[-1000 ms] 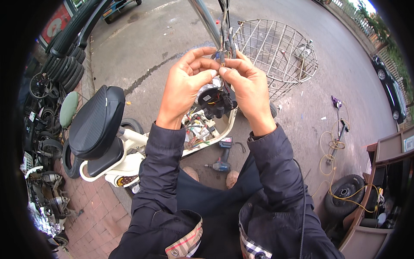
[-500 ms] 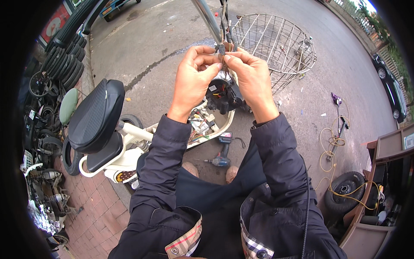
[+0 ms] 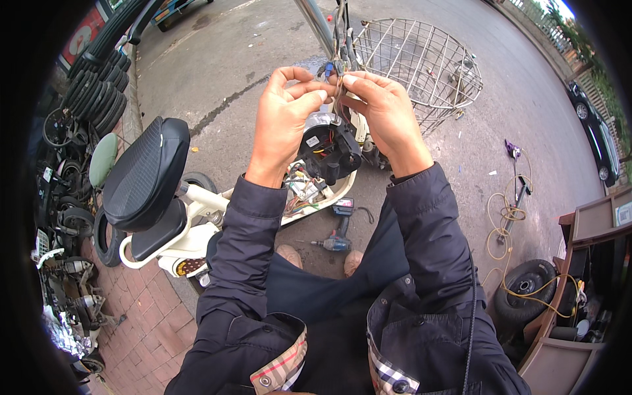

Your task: The person sits on the ground and repairs the wiring of an electric scooter. They strip wire ends, connect wires to a control unit, and secure the connections with electrical tape.

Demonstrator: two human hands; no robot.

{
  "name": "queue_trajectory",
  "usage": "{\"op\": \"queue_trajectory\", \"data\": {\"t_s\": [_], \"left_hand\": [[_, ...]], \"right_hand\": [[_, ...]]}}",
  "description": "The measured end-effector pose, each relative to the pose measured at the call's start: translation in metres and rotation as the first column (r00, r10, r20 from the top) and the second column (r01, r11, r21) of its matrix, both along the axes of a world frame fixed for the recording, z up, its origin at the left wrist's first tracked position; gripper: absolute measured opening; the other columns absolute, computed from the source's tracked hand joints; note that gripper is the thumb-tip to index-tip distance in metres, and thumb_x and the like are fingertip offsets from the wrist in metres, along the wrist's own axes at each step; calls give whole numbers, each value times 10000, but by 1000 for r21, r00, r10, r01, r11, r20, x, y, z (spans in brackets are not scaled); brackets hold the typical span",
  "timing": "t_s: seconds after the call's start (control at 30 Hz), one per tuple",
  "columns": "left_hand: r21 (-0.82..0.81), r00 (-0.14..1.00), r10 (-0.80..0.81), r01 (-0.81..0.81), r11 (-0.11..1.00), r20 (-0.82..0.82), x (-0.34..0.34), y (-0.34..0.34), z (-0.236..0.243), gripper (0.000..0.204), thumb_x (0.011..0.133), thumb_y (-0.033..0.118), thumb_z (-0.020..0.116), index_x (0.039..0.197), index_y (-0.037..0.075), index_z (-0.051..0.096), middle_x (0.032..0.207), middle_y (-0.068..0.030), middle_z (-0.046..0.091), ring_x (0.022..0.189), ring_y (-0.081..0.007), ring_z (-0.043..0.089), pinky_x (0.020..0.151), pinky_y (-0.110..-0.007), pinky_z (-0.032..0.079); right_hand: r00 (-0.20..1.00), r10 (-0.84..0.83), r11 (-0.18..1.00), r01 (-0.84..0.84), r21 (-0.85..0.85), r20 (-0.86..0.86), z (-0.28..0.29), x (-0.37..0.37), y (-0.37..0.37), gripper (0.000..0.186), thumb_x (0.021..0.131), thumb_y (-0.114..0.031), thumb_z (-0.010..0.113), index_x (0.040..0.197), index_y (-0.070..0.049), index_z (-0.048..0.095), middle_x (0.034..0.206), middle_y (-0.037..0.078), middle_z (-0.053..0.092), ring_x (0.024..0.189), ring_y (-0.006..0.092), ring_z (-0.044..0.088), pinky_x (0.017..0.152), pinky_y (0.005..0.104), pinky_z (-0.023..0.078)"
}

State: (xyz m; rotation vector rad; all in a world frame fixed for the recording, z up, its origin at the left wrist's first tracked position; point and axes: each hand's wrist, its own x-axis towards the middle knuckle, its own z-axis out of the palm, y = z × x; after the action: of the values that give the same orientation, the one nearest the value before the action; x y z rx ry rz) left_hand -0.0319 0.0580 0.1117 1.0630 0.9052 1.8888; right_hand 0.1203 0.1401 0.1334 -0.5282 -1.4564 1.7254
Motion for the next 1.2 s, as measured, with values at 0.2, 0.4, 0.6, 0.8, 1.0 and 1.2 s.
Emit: {"op": "queue_trajectory", "data": {"t_s": [0.2, 0.4, 0.6, 0.8, 1.0, 1.2], "left_hand": [[-11, 999, -15, 15, 1000, -48, -5, -8, 2, 360, 915, -19, 554, 1252, -55, 433, 1109, -231, 725, 1015, -234, 698, 865, -302, 512], [65, 951, 211, -201, 977, -226, -55, -35, -6, 287, 967, 11, 527, 1243, -51, 484, 1204, -243, 713, 1040, -235, 710, 842, -291, 505], [-186, 929, 345, -366, 912, -133, -109, -84, -62, 204, 988, 26, 536, 1185, -9, 573, 1192, -222, 723, 1033, -217, 712, 823, -279, 500], [-513, 893, 283, -436, 740, -351, -103, -116, -143, 191, 950, 98, 602, 1107, 16, 671, 1070, -94, 774, 906, -131, 704, 753, -263, 503], [-657, 786, -81, -451, 604, -613, -64, -129, -220, 313, 882, 218, 678, 1116, 26, 759, 1026, -156, 767, 968, -235, 728, 889, -354, 541], [-657, 759, -128, -451, 604, -638, -30, -125, -261, 284, 844, 176, 684, 1063, 17, 767, 986, -196, 759, 955, -305, 740, 888, -382, 552]], "right_hand": [[1000, 7, 998, -7, 58, -2, -6, 1, -1, 214, 1004, -185, 638, 1082, -6, 723, 1041, 53, 740, 952, 109, 658, 894, 271, 501], [977, -170, 959, 134, 248, 126, -10, -3, -2, 223, 948, -173, 735, 1063, 19, 729, 931, 29, 712, 869, 91, 643, 835, 243, 499], [960, -229, 952, 186, 243, 160, -8, -5, -14, 176, 949, -137, 675, 1044, 9, 698, 932, 33, 707, 850, 106, 640, 802, 245, 501], [969, -242, 918, 212, 335, 48, -8, -12, -27, 288, 950, -149, 681, 1154, 54, 693, 1026, 85, 721, 928, 149, 661, 867, 279, 515], [880, -472, 708, 411, 574, -48, -34, -3, -54, 252, 943, -93, 651, 1153, 20, 736, 1194, 113, 714, 1086, 204, 646, 980, 311, 481], [979, -201, 931, 177, 319, 44, -104, 18, -87, 155, 981, 2, 620, 1092, 30, 725, 1031, 74, 754, 953, 108, 685, 855, 243, 525]]}}
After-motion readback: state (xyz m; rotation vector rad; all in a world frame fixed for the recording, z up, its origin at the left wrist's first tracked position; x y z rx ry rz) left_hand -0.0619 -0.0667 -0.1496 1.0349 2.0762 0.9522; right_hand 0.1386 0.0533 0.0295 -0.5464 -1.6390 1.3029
